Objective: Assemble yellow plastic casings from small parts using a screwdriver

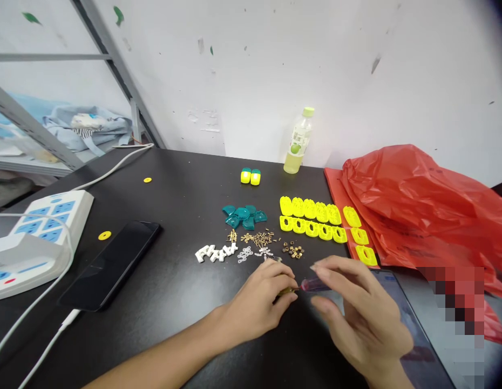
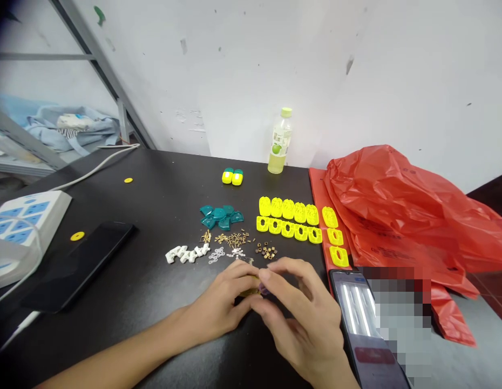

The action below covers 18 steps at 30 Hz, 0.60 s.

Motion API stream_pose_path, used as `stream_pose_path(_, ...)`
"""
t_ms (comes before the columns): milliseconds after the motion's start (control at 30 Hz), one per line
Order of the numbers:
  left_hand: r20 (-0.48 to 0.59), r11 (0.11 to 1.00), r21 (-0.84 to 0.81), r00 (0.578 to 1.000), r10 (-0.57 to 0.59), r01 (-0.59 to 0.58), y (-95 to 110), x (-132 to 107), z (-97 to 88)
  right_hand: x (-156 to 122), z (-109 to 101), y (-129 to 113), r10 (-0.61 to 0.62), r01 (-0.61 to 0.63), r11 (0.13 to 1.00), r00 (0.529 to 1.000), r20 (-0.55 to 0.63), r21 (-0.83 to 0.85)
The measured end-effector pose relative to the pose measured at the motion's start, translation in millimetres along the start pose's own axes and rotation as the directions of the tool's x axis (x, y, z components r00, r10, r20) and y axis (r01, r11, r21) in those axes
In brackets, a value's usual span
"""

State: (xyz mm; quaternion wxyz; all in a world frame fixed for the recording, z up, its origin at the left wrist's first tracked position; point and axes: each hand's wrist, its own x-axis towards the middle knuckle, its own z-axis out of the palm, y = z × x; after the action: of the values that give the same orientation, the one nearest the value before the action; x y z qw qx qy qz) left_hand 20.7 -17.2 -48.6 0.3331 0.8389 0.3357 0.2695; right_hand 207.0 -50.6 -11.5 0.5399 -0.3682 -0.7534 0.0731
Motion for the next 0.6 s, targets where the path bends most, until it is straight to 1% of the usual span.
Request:
stream_pose_path(33,0.000,1.000,0.000,1.000,-0.002,0.002,0.0,0.1,-0.1,-0.3,0.4,0.2,-0.004,0.004,1.000,1.000,-0.015,-0.008)
stream_pose_path(67,0.001,1.000,0.001,1.000,-0.006,0.006,0.1,0.3,-0.2,-0.6,0.8,0.5,0.019,-0.019,1.000,1.000,-0.013,-0.003)
stream_pose_path(133,0.003,1.000,0.003,1.000,-0.010,0.010,0.2,0.3,-0.6,-1.1,1.4,0.9,0.084,-0.084,0.996,0.996,0.020,0.026)
stream_pose_path(167,0.003,1.000,0.004,1.000,-0.008,0.008,0.2,0.2,-0.7,-1.2,1.5,1.2,0.092,-0.094,0.995,0.995,0.035,0.039)
stream_pose_path(300,0.002,1.000,0.003,1.000,-0.004,0.004,-0.7,-0.3,-0.5,-1.0,1.8,1.3,0.008,-0.008,1.000,1.000,-0.026,0.021)
stream_pose_path(400,0.001,1.000,0.005,1.000,-0.011,0.011,-1.4,-0.2,-0.5,-0.6,2.0,1.3,0.087,-0.087,0.996,0.996,0.011,0.017)
stream_pose_path(433,0.000,1.000,0.005,1.000,-0.011,0.011,-1.4,-0.1,-0.7,-0.6,2.1,1.7,0.095,-0.096,0.995,0.995,0.029,0.019)
stream_pose_path(467,0.000,1.000,0.005,1.000,-0.012,0.012,-1.3,-0.1,-1.0,-0.6,2.3,2.3,0.083,-0.083,0.996,0.996,0.027,0.017)
stream_pose_path(533,0.003,1.000,0.004,1.000,-0.013,0.013,-1.0,0.0,-1.5,-0.9,2.8,3.6,0.026,-0.026,1.000,1.000,-0.015,-0.004)
stream_pose_path(567,0.004,1.000,0.004,1.000,-0.013,0.013,-0.9,-0.1,-1.7,-1.1,3.2,4.1,0.014,-0.014,1.000,0.999,-0.040,-0.013)
stream_pose_path(600,0.003,1.000,0.004,1.000,-0.012,0.012,-0.9,-0.1,-1.7,-1.4,3.5,4.3,0.030,-0.030,0.999,0.998,-0.054,-0.016)
